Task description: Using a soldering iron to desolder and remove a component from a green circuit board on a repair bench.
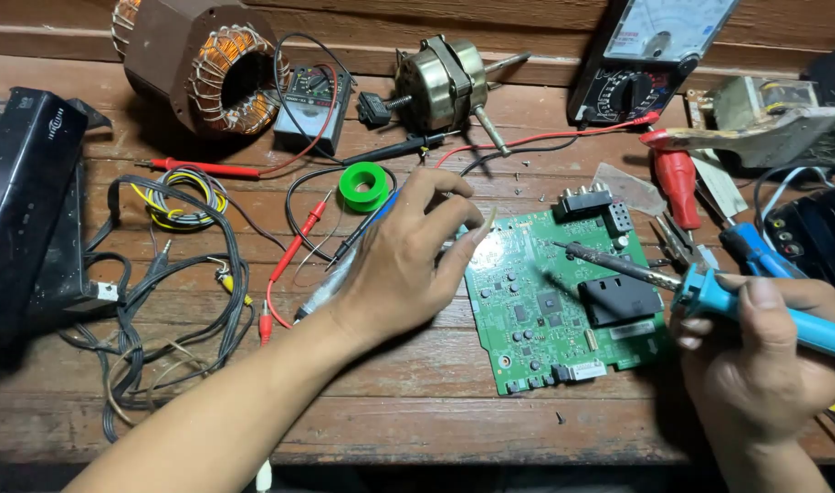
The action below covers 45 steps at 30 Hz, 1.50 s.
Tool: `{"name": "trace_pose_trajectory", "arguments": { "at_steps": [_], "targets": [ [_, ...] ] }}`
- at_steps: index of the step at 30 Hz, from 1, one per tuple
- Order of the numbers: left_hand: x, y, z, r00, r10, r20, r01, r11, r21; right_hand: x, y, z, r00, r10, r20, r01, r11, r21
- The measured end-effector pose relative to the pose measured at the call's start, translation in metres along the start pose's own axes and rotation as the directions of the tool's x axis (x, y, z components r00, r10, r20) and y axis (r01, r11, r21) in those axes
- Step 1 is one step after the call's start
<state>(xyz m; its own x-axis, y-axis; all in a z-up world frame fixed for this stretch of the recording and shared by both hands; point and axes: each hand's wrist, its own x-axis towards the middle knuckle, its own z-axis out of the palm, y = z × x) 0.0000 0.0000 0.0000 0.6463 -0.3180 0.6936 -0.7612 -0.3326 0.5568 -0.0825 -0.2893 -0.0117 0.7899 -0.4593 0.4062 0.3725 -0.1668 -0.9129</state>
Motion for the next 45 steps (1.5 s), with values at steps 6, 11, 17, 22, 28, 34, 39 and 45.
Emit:
{"name": "trace_pose_trajectory", "arguments": {
  "at_steps": [6,11,17,22,28,34,39,45],
  "targets": [
    [0.001,-0.003,-0.004,1.0,-0.015,0.01,0.014,0.991,0.135,-0.012,0.004,-0.006,0.857,-0.484,0.176,0.513,0.77,-0.379],
    [-0.001,-0.004,-0.001,0.999,-0.014,0.033,0.008,0.981,0.193,-0.013,-0.005,0.004,0.771,-0.585,0.252,0.637,0.721,-0.273],
    [-0.006,-0.017,0.004,0.999,-0.015,0.045,0.004,0.976,0.218,-0.007,-0.025,0.02,0.684,-0.677,0.271,0.728,0.658,-0.195],
    [-0.009,-0.031,0.008,0.999,0.022,0.032,-0.03,0.966,0.256,-0.005,-0.022,0.023,0.657,-0.694,0.294,0.754,0.6,-0.268],
    [-0.01,-0.04,0.01,0.996,0.089,-0.027,-0.079,0.964,0.256,0.003,-0.012,0.026,0.573,-0.785,0.236,0.815,0.517,-0.26],
    [-0.01,-0.034,0.007,0.989,0.137,-0.048,-0.119,0.957,0.266,0.002,-0.011,0.023,0.542,-0.795,0.273,0.831,0.461,-0.31],
    [-0.009,-0.022,0.003,0.985,0.172,-0.023,-0.161,0.954,0.253,-0.002,-0.015,0.025,0.527,-0.768,0.364,0.845,0.429,-0.317],
    [-0.009,-0.019,0.002,0.983,0.181,-0.036,-0.167,0.953,0.253,-0.005,-0.022,0.03,0.49,-0.777,0.396,0.871,0.425,-0.245]
  ]
}}
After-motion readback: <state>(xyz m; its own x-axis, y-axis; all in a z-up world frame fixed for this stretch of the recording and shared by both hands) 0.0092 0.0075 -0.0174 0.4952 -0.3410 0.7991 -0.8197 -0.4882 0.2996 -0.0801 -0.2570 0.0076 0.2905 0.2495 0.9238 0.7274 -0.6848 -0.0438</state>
